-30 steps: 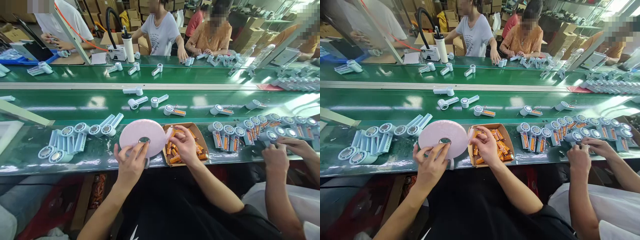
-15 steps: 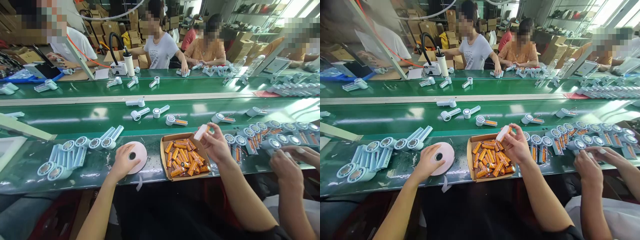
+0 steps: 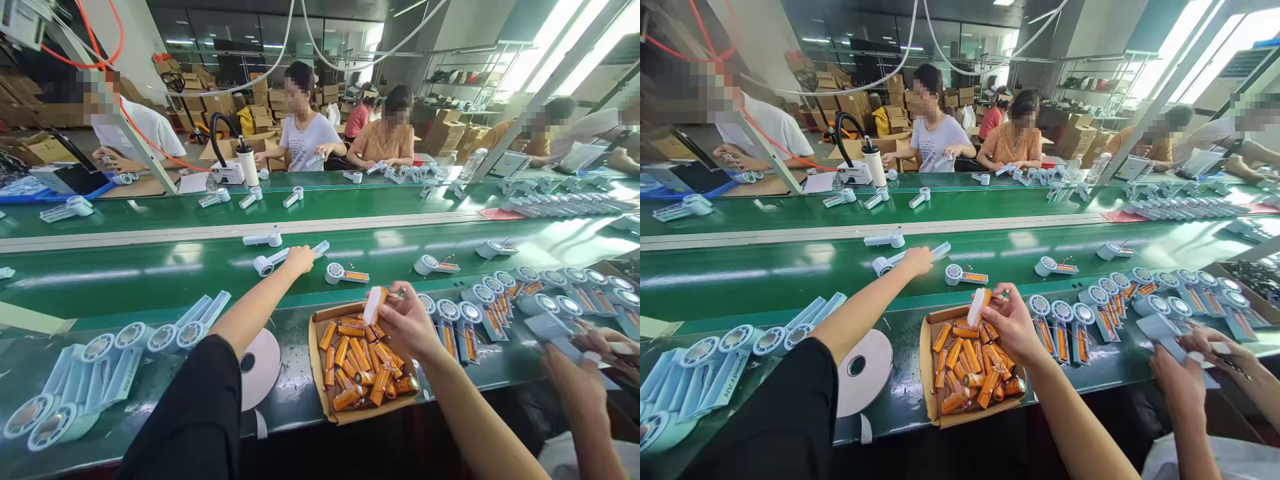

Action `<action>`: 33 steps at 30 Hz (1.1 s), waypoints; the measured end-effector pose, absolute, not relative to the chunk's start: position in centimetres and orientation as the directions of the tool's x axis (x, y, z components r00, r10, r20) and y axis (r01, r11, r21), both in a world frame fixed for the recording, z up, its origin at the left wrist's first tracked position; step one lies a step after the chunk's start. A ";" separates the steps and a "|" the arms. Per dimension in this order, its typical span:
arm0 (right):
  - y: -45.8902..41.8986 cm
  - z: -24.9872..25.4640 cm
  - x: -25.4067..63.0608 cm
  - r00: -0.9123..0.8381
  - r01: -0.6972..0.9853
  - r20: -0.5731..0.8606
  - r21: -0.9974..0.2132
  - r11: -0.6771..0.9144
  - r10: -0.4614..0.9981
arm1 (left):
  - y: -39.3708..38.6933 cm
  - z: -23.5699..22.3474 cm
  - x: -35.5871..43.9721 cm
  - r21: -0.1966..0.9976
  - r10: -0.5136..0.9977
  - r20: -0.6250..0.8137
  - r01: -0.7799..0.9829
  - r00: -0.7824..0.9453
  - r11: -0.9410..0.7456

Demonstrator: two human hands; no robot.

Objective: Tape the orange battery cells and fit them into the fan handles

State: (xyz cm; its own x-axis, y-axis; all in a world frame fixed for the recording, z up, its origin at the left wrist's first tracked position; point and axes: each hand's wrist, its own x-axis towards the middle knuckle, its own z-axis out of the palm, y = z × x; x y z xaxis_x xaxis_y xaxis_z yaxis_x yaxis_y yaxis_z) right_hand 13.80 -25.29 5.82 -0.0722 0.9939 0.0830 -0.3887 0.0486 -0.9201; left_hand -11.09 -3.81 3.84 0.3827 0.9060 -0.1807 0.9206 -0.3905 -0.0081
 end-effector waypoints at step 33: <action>-11.2 2.1 2.0 -0.510 0.860 -0.244 -0.120 0.496 0.825 | -8.2 2.4 -14.4 0.357 0.920 -0.187 0.896 0.345 -0.263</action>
State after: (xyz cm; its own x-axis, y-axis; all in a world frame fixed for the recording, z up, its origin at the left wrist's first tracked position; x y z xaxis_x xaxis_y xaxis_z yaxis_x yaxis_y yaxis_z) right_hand 2.05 -11.24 2.12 -0.5095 0.8251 -0.2441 0.8602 0.4958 -0.1197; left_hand -14.38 -8.22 2.39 0.3449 0.9198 -0.1870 0.8961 -0.2633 0.3574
